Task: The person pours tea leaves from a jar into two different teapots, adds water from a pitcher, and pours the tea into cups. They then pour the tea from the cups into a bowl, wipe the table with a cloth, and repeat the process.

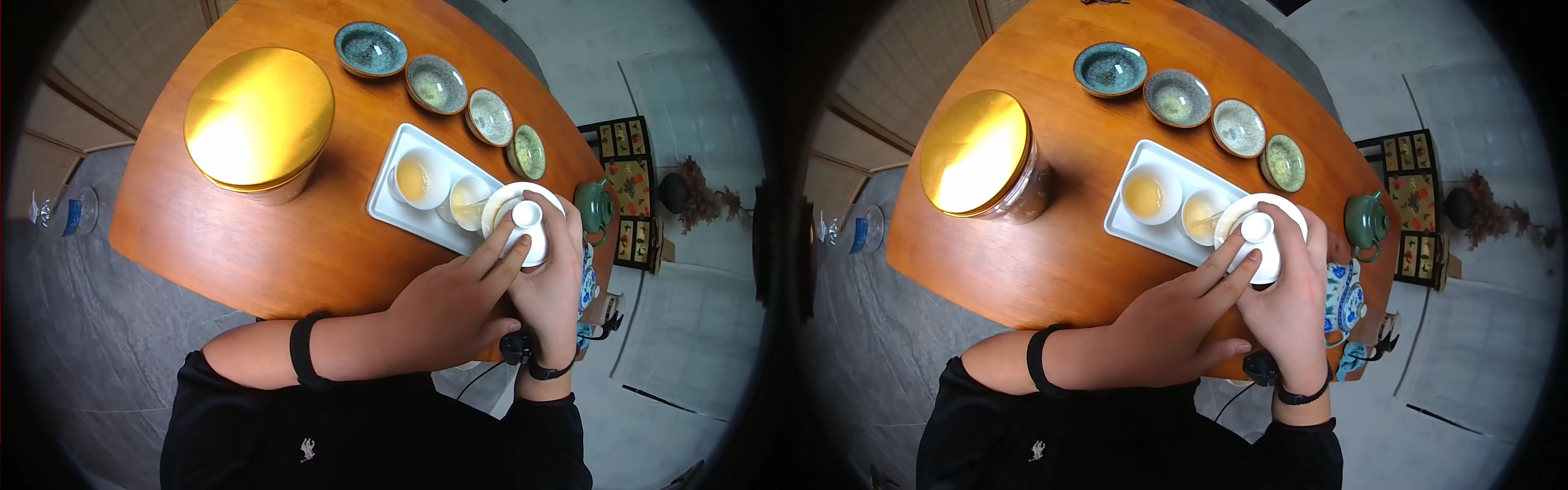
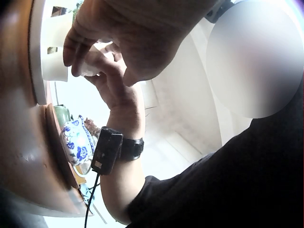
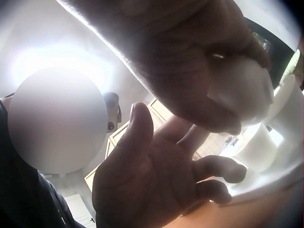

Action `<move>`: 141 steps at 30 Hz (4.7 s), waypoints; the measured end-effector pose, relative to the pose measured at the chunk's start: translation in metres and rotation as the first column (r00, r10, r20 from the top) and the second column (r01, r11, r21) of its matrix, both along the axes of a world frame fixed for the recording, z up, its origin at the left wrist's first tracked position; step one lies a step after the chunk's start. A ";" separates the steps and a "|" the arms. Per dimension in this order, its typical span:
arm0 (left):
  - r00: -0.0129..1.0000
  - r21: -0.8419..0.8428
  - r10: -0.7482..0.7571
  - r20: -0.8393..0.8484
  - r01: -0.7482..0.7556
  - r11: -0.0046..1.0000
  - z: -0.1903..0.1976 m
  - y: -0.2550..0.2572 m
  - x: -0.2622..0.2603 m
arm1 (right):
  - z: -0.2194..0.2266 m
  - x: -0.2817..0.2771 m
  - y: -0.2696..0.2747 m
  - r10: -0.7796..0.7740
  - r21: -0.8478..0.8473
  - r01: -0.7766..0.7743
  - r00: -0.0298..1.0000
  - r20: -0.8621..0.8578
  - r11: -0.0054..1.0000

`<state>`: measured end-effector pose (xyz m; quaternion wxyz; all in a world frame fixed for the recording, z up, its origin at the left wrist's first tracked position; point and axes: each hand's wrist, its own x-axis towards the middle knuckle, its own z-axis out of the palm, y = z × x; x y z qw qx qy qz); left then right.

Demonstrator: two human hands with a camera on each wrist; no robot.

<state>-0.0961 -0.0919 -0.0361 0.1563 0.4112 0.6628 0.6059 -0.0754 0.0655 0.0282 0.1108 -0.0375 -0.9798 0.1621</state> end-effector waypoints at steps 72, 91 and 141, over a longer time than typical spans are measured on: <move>0.979 0.081 -0.020 0.202 0.003 0.997 0.002 0.041 0.022 | 0.017 0.019 0.030 -0.002 0.279 -0.014 0.998 0.060 0.960; 0.928 0.276 -0.008 0.372 -0.102 0.956 0.003 0.038 0.039 | 0.033 0.014 0.007 0.109 0.443 -0.152 0.987 0.122 0.884; 0.926 -0.238 0.097 -0.365 -0.193 0.952 -0.017 -0.069 0.061 | -0.116 0.091 -0.056 -0.063 -0.579 -0.084 0.971 -0.230 0.811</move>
